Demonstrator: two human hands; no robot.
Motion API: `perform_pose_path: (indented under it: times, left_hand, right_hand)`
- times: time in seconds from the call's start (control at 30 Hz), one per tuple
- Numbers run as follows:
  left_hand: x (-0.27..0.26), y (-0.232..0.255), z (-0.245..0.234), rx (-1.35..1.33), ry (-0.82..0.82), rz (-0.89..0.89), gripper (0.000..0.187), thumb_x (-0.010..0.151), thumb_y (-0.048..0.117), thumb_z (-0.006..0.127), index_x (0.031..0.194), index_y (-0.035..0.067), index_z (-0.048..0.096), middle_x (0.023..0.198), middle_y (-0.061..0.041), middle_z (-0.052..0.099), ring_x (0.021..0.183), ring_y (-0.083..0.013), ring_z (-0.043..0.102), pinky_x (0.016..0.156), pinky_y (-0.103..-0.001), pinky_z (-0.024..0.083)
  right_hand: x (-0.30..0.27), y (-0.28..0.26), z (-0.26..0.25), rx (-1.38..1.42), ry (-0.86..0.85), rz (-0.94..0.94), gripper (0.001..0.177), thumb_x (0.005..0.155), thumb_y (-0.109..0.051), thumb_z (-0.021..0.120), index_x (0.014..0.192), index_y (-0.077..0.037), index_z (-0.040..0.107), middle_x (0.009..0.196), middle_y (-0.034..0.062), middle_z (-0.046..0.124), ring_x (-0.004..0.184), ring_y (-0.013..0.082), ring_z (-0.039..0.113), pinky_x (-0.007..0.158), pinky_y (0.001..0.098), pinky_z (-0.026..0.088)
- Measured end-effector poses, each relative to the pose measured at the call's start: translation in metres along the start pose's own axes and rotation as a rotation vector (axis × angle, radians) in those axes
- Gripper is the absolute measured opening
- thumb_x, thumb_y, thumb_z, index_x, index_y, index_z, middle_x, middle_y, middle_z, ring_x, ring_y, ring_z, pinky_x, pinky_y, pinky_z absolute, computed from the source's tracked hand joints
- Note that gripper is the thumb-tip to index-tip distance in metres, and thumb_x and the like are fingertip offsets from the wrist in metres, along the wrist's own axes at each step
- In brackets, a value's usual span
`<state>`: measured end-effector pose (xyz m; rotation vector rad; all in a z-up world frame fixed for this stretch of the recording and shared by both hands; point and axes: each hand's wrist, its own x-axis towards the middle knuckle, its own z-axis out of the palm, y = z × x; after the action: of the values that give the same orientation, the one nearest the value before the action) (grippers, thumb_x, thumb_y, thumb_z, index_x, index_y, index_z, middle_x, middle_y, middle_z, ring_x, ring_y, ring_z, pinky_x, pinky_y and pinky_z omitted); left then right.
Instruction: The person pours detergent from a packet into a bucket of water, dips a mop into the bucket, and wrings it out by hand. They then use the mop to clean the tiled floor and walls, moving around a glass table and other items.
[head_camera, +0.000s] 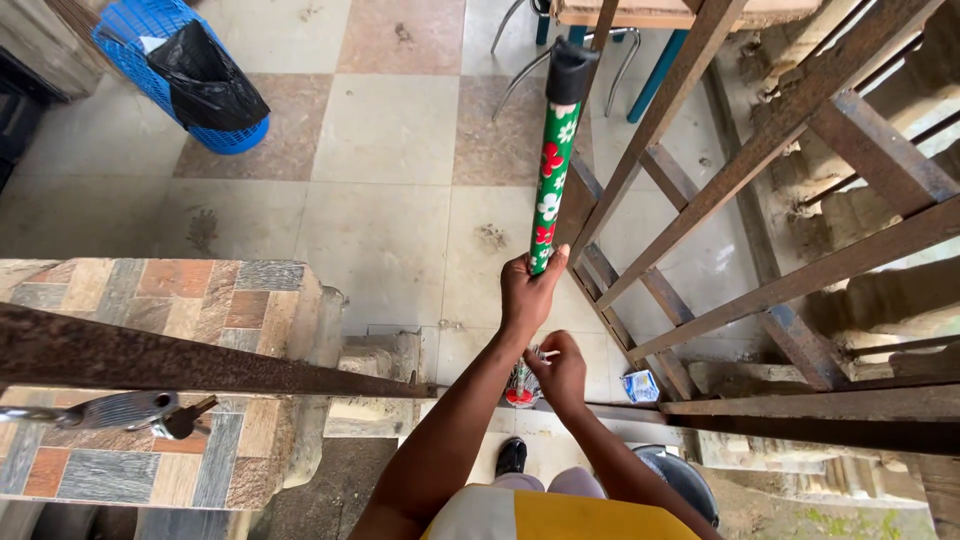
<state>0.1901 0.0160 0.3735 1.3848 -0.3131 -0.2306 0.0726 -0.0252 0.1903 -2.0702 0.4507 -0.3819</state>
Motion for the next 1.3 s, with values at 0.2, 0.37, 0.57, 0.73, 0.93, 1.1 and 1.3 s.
perform_pose_path:
  times: [0.2,0.37,0.57,0.73,0.93,1.1,1.3]
  left_hand:
    - [-0.012,0.025,0.002,0.075,-0.224,-0.035,0.05,0.094,0.028,0.076,0.058,0.01,0.047,0.054,0.011,0.039,0.053,-0.0027,0.034,0.048,-0.029,0.027]
    - [-0.006,0.087,0.0,0.033,-0.275,0.043,0.039,0.094,0.029,0.077,0.065,0.012,0.057,0.058,0.01,0.047,0.056,-0.0023,0.041,0.05,-0.026,0.034]
    - [0.016,0.154,0.007,-0.232,-0.149,0.23,0.02,0.097,0.022,0.076,0.091,0.007,0.066,0.076,0.005,0.064,0.065,-0.0019,0.055,0.059,-0.021,0.044]
    - [0.04,0.193,0.007,-0.321,-0.047,0.332,0.011,0.095,0.009,0.074,0.102,0.004,0.066,0.09,0.002,0.069,0.076,-0.0026,0.062,0.07,-0.021,0.054]
    - [0.097,0.15,0.01,-0.238,0.086,0.318,0.013,0.101,0.008,0.073,0.095,0.003,0.063,0.089,0.001,0.066,0.077,-0.0031,0.054,0.07,-0.022,0.047]
    - [0.146,0.134,0.03,0.005,0.023,0.368,0.019,0.104,0.018,0.068,0.092,0.004,0.064,0.085,0.002,0.067,0.082,-0.0037,0.059,0.077,-0.023,0.05]
    - [0.198,0.138,0.062,0.015,-0.067,0.18,0.019,0.1,0.018,0.07,0.089,0.003,0.067,0.083,0.001,0.071,0.08,-0.0053,0.063,0.074,-0.024,0.052]
  right_hand:
    - [0.039,0.002,0.006,0.067,-0.212,0.414,0.051,0.084,-0.012,0.076,0.13,-0.003,0.057,0.107,0.0216,0.074,0.091,0.0307,0.07,0.079,0.0374,0.056]
    - [0.085,-0.031,0.003,0.258,-0.119,-0.153,0.057,0.095,-0.017,0.065,0.145,0.0,0.044,0.139,0.0246,0.054,0.129,0.0304,0.051,0.103,0.0424,0.043]
    - [0.144,-0.081,-0.02,0.275,-0.067,-0.215,0.039,0.091,-0.018,0.069,0.123,0.002,0.058,0.12,0.0219,0.066,0.114,0.0293,0.063,0.095,0.0437,0.05]
    - [0.192,-0.087,-0.025,0.257,-0.061,-0.156,0.026,0.086,-0.017,0.073,0.104,0.002,0.07,0.098,0.0189,0.079,0.095,0.0283,0.077,0.085,0.0436,0.058]
    - [0.228,-0.081,-0.037,-0.03,-0.05,-0.218,0.029,0.08,-0.008,0.078,0.107,0.001,0.075,0.095,0.023,0.074,0.087,0.0267,0.077,0.075,0.0404,0.053]
    - [0.278,-0.051,-0.047,0.289,-0.227,-0.257,0.023,0.083,-0.003,0.072,0.105,0.004,0.073,0.092,0.0112,0.079,0.087,0.01,0.067,0.081,0.0292,0.055]
    - [0.342,-0.056,-0.079,0.704,-0.465,-0.13,0.027,0.089,-0.007,0.069,0.114,0.004,0.068,0.107,0.0091,0.074,0.099,0.0173,0.068,0.089,0.0353,0.055]
